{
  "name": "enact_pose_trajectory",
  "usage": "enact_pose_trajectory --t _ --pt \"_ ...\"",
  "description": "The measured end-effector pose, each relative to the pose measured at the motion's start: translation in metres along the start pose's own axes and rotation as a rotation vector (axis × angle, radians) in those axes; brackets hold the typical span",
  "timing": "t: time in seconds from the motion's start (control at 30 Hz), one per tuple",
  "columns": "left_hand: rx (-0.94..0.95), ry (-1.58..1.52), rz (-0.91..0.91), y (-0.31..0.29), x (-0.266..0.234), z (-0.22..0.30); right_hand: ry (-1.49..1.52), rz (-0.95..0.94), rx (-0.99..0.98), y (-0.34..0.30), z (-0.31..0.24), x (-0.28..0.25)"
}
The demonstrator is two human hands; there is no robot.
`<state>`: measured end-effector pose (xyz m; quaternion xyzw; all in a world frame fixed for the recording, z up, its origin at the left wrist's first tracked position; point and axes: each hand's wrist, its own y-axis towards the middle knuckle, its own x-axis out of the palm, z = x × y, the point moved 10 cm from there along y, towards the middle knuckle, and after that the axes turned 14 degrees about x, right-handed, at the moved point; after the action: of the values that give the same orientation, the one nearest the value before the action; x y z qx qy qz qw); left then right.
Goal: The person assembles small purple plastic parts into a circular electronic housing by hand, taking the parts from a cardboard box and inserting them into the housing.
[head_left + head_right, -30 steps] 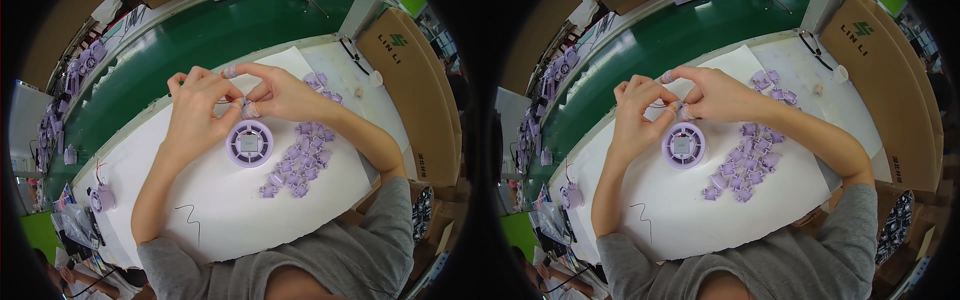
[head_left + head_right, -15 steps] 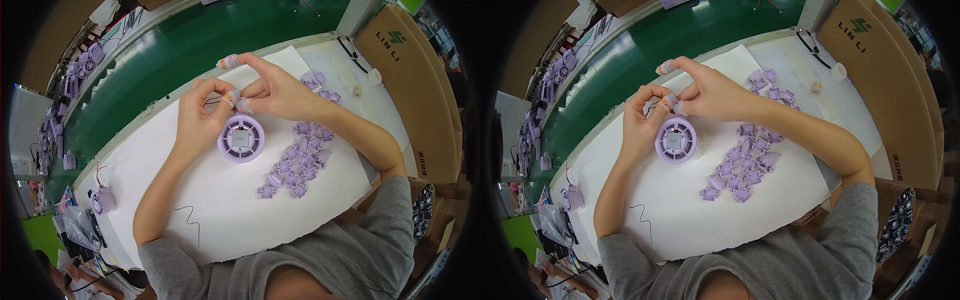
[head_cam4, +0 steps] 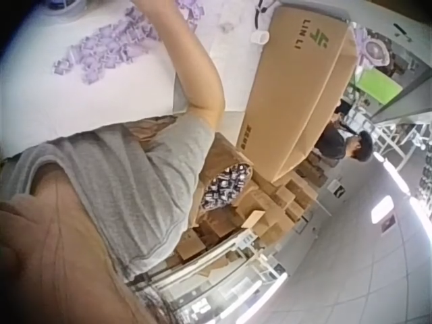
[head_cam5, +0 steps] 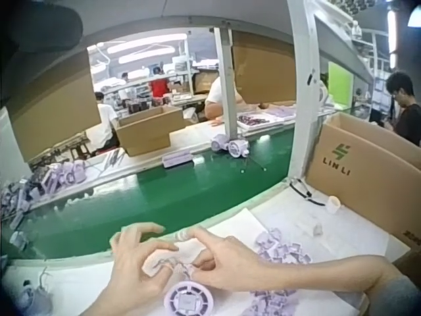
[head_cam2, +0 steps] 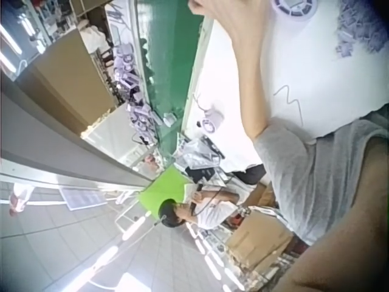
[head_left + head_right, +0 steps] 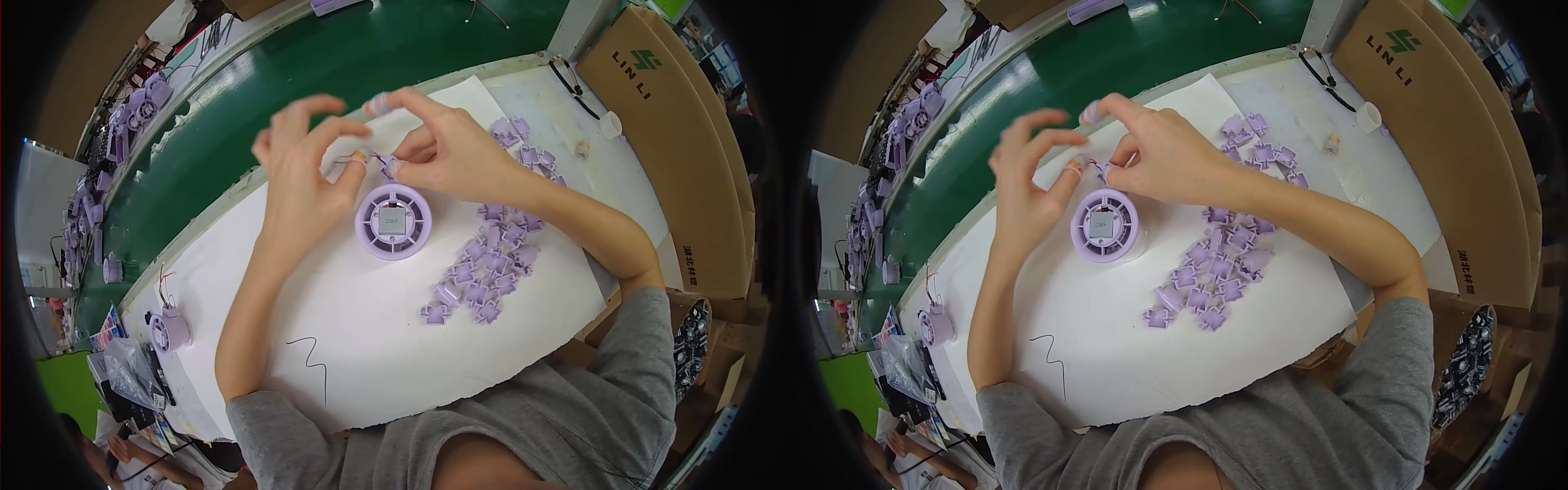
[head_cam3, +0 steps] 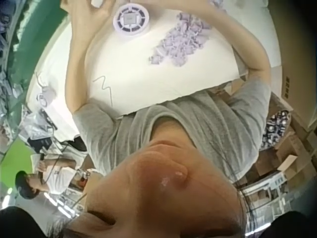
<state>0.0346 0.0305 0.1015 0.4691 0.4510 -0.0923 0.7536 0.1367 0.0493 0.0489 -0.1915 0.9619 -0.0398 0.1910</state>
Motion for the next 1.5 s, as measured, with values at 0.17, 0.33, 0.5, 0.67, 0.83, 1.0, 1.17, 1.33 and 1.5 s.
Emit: enact_pose_trajectory --t 0.17,0.33,0.5,0.67,0.83,1.0,1.17,1.33,1.5 --pt "-0.069 -0.007 -0.112 0.003 -0.005 0.028 -0.085 -0.014 -0.003 0.007 0.006 -0.006" --pt "-0.177 -0.326 -0.298 -0.014 0.034 0.028 -0.134 -0.009 -0.100 0.003 -0.004 -0.008" --pt "-0.273 -0.546 -0.359 -0.016 0.046 0.011 0.028 -0.173 -0.024 0.009 0.006 -0.001" --pt "-0.765 -1.351 -0.233 -0.043 0.081 -0.022 0.073 -0.242 0.008 0.003 0.001 0.009" --pt "-0.669 -1.222 -0.305 -0.051 0.092 -0.024 0.083 -0.307 -0.036 -0.002 -0.006 0.013" --pt "-0.002 -0.636 -0.321 -0.017 0.059 -0.008 0.043 -0.273 -0.037 0.000 -0.002 0.010" --pt "0.148 -0.349 -0.263 -0.009 0.031 -0.002 -0.043 -0.227 -0.004 -0.001 -0.001 0.009" --pt "-0.108 -0.440 -0.305 -0.011 0.032 -0.007 0.017 -0.201 -0.054 0.000 0.000 0.004" --pt "0.061 -0.274 -0.135 -0.009 0.022 0.014 -0.117 -0.338 -0.026 -0.001 0.003 0.006"
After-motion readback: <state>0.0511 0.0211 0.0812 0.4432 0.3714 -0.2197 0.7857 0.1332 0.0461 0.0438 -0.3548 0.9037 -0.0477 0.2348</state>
